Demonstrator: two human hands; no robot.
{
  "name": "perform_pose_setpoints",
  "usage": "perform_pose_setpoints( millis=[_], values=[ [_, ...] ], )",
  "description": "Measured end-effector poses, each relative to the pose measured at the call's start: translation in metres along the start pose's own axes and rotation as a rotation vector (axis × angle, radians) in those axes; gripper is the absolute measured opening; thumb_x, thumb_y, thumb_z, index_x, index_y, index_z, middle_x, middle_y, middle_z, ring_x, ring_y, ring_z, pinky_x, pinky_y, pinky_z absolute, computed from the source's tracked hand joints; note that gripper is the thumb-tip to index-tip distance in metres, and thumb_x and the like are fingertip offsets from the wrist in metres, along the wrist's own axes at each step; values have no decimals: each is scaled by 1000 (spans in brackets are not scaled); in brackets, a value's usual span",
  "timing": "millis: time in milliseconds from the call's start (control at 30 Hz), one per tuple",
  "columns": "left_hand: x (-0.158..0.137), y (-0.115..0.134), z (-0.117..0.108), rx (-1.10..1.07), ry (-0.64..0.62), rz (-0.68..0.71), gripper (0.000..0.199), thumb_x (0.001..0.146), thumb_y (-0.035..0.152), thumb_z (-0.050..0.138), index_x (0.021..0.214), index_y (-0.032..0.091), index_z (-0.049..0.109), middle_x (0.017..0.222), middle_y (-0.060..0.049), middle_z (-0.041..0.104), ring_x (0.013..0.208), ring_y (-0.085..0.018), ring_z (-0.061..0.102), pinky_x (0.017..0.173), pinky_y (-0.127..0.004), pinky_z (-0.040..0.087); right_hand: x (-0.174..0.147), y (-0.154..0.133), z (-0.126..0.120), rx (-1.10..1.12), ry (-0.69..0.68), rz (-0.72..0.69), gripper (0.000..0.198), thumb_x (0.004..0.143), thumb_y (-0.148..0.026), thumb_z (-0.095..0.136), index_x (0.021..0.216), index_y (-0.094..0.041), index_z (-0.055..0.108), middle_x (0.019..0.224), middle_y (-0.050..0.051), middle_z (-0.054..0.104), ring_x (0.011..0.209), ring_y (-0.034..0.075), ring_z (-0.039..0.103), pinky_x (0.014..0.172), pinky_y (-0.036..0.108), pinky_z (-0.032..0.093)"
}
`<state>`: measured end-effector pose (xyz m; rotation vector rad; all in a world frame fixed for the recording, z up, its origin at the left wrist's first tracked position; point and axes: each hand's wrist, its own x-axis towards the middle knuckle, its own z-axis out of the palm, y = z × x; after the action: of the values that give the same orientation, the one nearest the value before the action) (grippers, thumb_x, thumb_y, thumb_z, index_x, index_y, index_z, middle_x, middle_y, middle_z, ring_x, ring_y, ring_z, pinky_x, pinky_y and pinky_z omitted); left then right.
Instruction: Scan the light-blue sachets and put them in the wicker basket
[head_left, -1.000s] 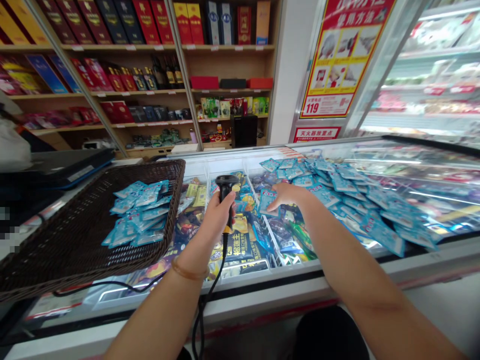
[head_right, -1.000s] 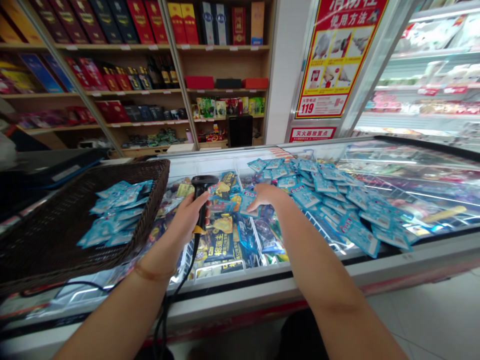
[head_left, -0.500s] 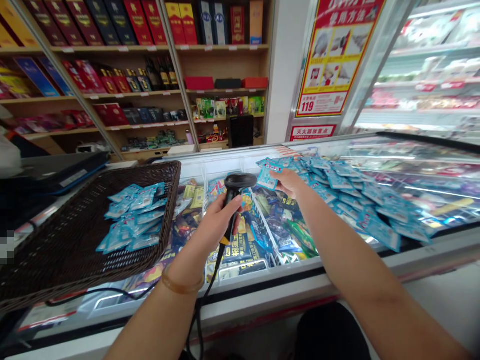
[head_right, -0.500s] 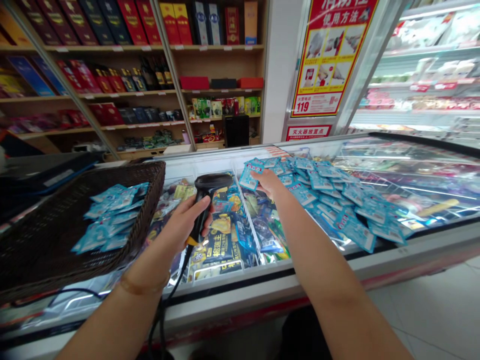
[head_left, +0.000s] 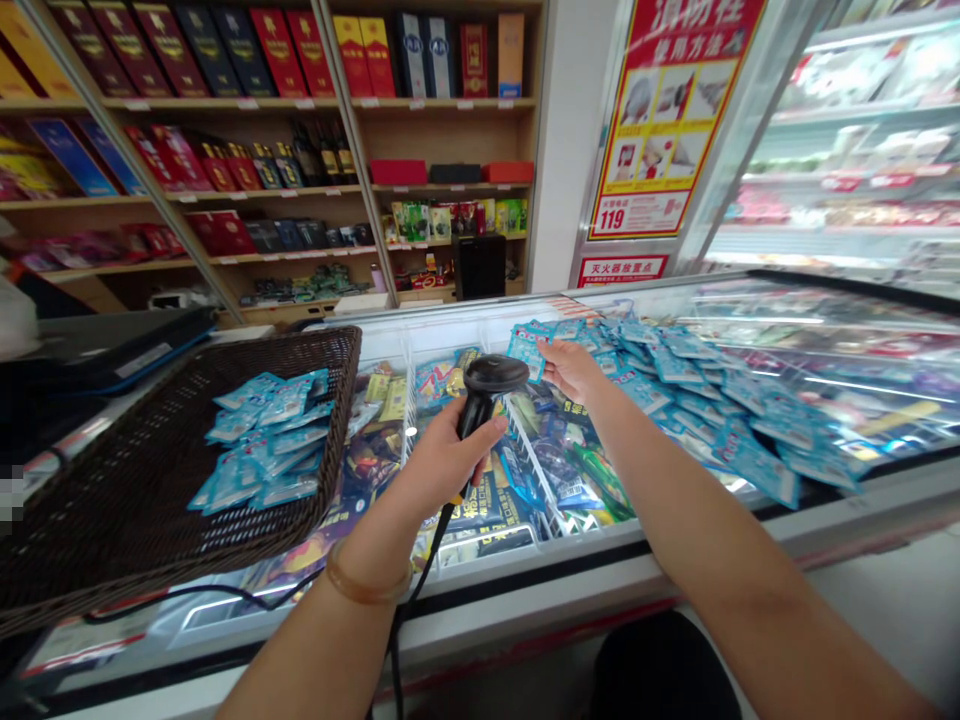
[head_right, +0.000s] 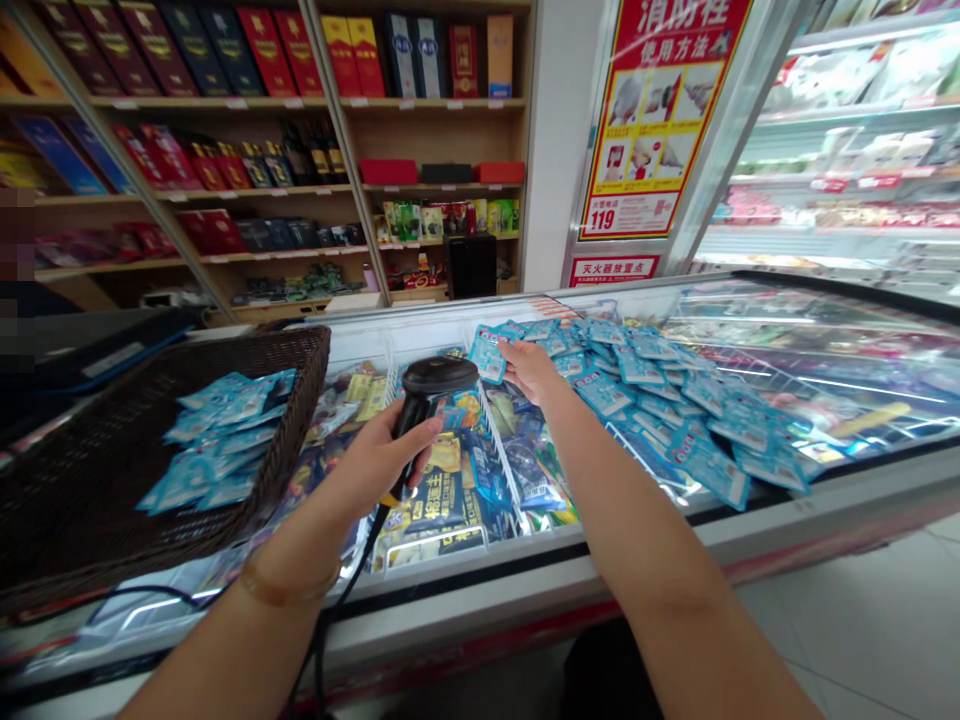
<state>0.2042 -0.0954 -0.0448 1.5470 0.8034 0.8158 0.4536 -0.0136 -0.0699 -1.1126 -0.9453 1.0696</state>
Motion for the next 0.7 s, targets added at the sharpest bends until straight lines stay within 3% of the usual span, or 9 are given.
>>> perform_pose_setpoints(
  millis=[167, 433, 700],
  values=[
    [-1, 0, 0, 52, -42, 16, 37, 83, 51, 66, 97, 19, 54, 50, 8, 49, 36, -8, 42, 39, -20, 34, -1, -2, 1, -105, 34, 0, 25, 90, -45, 66, 86, -21, 60, 88, 4, 77, 96, 21, 73, 87, 37, 59],
    [-1, 0, 0, 53, -36, -1, 31, 83, 46, 66, 96, 19, 56, 50, 7, 49, 36, -9, 43, 39, -21, 36, 1, -1, 1, -11, 27, -3, 17, 94, -32, 62, 82, -20, 57, 80, 3, 75, 89, 18, 74, 90, 36, 58],
    [0, -3, -2, 41, -43, -20, 31, 84, 46, 66, 97, 20, 56, 50, 7, 50, 37, -8, 43, 39, -20, 36, 0, -3, 4, 3, 35, 7, 15, 95, -29, 59, 83, -20, 57, 83, 3, 76, 90, 18, 74, 90, 35, 58]
  ],
)
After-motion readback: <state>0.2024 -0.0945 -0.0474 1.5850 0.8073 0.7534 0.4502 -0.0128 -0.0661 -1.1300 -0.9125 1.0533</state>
